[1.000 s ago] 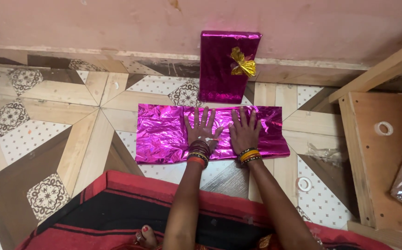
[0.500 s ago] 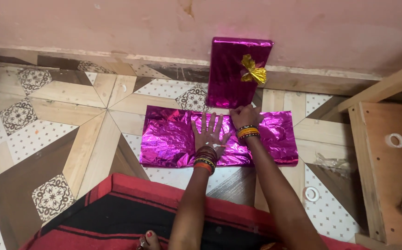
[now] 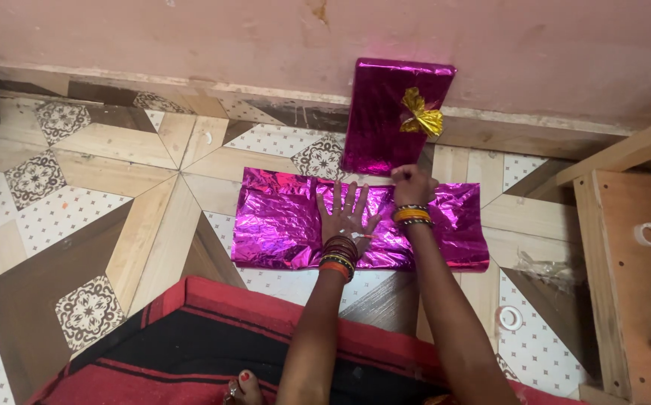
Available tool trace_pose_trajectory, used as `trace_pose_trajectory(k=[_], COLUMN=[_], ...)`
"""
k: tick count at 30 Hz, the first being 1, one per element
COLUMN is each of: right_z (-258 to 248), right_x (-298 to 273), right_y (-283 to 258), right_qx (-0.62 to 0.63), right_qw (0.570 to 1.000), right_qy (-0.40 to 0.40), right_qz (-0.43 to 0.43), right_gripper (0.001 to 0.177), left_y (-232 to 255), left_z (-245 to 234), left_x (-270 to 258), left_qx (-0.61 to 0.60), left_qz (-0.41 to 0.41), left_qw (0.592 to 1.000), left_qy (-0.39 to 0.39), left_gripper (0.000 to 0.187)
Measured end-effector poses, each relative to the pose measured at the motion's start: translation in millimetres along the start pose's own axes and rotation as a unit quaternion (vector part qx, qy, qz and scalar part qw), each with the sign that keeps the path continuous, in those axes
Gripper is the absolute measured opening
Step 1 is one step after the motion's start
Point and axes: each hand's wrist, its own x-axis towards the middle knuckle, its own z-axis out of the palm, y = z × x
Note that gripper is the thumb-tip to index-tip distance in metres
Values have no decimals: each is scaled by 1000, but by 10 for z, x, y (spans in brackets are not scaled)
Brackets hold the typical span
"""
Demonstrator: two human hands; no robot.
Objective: The person wraps a rectangular object with pink metallic paper, folding the sides and securing them with clear tape. The person smooths the paper and tapes the edges to complete the wrapping.
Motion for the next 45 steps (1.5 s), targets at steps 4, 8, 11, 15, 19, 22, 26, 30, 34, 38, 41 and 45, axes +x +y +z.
trace_pose_trajectory(k=[4,8,11,15,19,22,26,30,34,38,41,45], right_z=[-280,-367,-229,-87,-53,-135,-189,-312,-917,-1658,-1986,-1826], right_x=[-177,-460,-578,-591,-653,-821,-922,-861,-924,-928,-990,-1252], right_y=[-60,-82,-104,-76,-154,-319,-554,-469,8,349,478,507], right_qx=[175,227,156,203,30,-57,-39,25,42,-244,-121,140], right_qw=[973,904,924,933,975,975,993,993,995,954,938,867], right_qy=[-148,-352,-344,-296,-188,-94,-73,-50,-89,-128,-207,-305], right_qz=[26,88,60,38,-116,-195,-89,-105,8,121,252,368], right_gripper=[10,13,13,11,12,13,29,33,40,78,82,91], left_y=[-9,-19,-29,-37,-52,-56,-65,-58,-1,10,18,43], left_z=[-36,-22,11,66,151,200,190,74,-3,-12,33,-59], left_x=[-21,-16,-15,-3,27,42,45,38,7,7,-3,13], left_qx=[-2,50,94,58,68,12,157,48,23,42,31,60], left_qz=[1,15,17,19,19,18,11,16,1,-5,-7,-3], left_qw=[1000,999,994,998,997,1000,972,998,999,999,999,998], left_qy=[0,-8,-51,16,33,-15,174,-29,-23,-12,6,-18], left_gripper=[76,84,92,85,86,88,76,90,84,80,78,78])
